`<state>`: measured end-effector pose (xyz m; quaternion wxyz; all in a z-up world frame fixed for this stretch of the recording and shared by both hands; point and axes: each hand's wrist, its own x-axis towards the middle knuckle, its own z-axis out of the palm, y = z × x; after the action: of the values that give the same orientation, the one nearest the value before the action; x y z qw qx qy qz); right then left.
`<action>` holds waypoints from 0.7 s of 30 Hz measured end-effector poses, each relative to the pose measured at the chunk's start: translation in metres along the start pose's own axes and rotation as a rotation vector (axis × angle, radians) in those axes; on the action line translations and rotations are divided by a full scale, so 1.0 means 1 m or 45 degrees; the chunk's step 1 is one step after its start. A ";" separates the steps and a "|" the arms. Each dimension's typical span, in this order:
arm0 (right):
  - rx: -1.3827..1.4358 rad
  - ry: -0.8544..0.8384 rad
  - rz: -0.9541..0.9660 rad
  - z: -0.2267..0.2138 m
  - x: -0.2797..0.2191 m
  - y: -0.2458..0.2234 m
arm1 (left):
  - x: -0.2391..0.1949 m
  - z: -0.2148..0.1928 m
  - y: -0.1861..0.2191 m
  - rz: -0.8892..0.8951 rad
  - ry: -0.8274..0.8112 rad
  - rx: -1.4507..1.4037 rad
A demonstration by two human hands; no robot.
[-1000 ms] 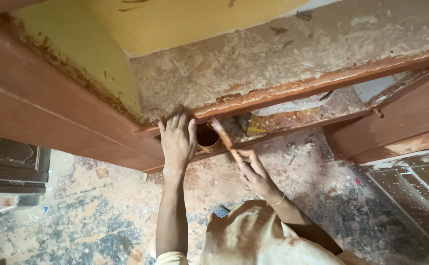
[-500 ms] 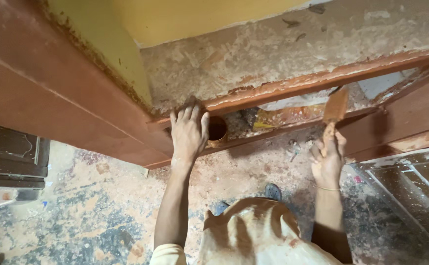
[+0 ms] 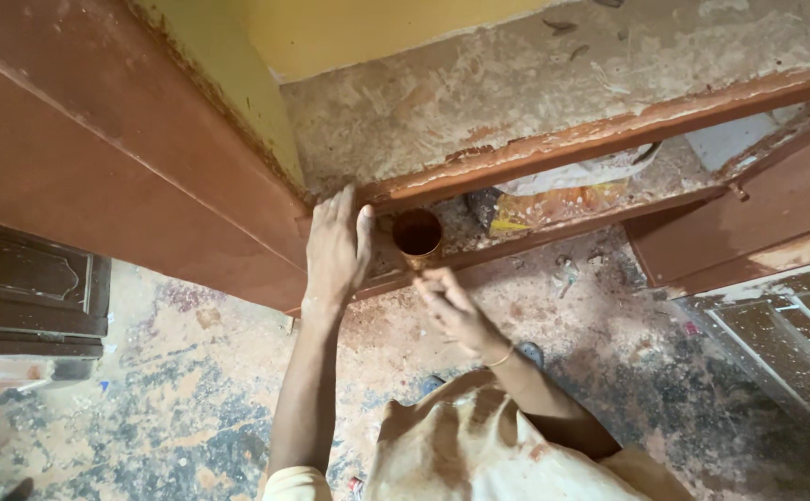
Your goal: The person paints a wooden door frame and adjacent wall trim with a reddish-brown paint using a brush. They repeatedly dip the brush into a small container and apply paint to the horizontal and vertical sections of the frame.
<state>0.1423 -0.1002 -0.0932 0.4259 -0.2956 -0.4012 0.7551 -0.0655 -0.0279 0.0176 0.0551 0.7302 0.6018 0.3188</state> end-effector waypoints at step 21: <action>-0.054 0.143 -0.339 -0.007 0.004 -0.008 | 0.004 0.007 0.002 0.030 -0.007 0.095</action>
<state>0.1494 -0.0916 -0.0905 0.5380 -0.2905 -0.4281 0.6655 -0.0595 -0.0229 0.0145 0.0257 0.7397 0.6046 0.2945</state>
